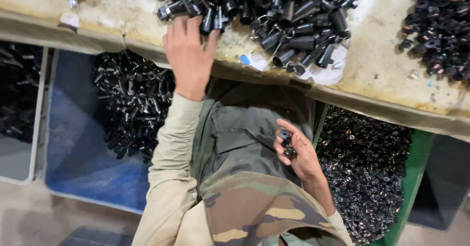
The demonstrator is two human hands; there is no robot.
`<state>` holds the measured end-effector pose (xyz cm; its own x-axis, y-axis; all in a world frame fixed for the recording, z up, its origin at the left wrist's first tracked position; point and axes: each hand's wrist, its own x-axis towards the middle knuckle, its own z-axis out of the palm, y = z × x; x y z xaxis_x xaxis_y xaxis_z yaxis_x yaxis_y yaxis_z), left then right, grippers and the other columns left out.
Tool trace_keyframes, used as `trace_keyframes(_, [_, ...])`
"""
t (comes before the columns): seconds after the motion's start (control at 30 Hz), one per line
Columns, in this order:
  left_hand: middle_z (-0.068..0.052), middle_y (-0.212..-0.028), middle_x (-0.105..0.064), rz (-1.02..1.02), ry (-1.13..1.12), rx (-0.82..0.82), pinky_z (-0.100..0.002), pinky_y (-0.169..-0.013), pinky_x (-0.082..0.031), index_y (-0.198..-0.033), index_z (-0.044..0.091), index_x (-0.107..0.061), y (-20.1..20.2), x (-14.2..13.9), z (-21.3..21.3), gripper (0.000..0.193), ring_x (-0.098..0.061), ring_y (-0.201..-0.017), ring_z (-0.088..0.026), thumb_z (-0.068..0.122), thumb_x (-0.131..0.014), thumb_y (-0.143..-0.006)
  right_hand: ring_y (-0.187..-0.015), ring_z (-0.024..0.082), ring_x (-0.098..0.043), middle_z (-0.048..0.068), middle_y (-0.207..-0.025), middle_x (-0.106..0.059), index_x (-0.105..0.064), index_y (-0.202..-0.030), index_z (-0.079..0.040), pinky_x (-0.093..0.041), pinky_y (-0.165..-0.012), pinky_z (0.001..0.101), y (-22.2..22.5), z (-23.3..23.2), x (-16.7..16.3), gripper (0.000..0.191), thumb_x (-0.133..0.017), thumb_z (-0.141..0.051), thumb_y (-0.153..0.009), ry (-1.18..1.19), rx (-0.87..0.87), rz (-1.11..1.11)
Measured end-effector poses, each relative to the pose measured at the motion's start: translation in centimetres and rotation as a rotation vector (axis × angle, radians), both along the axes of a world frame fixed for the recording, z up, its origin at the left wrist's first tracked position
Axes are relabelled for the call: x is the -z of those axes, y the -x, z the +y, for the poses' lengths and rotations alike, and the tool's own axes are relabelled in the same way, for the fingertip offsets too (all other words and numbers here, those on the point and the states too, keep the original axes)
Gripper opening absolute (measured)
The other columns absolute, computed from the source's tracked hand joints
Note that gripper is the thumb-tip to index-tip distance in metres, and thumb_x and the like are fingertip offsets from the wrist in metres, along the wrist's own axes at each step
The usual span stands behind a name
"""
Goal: The person repeatedly picks a black cylindrical component and a small metal ring from piles on a table, inserts the ring into the component, and places the assembled unit into a blue bin. The person occasionally shifts the pile of components on the table to access more items.
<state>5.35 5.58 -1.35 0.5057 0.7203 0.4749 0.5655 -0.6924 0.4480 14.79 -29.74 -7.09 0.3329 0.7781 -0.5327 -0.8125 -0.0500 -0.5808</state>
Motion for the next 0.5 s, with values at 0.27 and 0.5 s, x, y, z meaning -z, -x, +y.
trace_keyframes(0.27, [-0.010, -0.120, -0.063, -0.315, 0.055, 0.199, -0.037, -0.097, -0.053, -0.125, 0.006, -0.070, 2.4, -3.9, -0.1, 0.037, -0.063, -0.114, -0.024, 0.007, -0.087, -0.092, -0.079, 0.014, -0.058, 0.010, -0.102, -0.061, -0.059, -0.124, -0.002, -0.040, -0.051, 0.0193, 0.3, -2.5, 1.0, 0.037, -0.063, -0.032, -0.104, -0.063, 0.064, -0.098])
trace_keyframes(0.5, [-0.012, -0.120, -0.071, -0.410, 0.937, 1.113, -0.031, -0.090, -0.059, -0.128, 0.003, -0.065, 1.5, -4.9, -6.7, 0.045, -0.071, -0.108, -0.021, 0.004, -0.080, -0.085, -0.055, 0.006, -0.048, 0.010, -0.089, -0.068, -0.062, -0.108, -0.007, -0.031, -0.039, 0.0174, 0.0, 0.1, 0.2, 0.021, -0.071, -0.018, -0.093, 0.097, -0.082, -0.071])
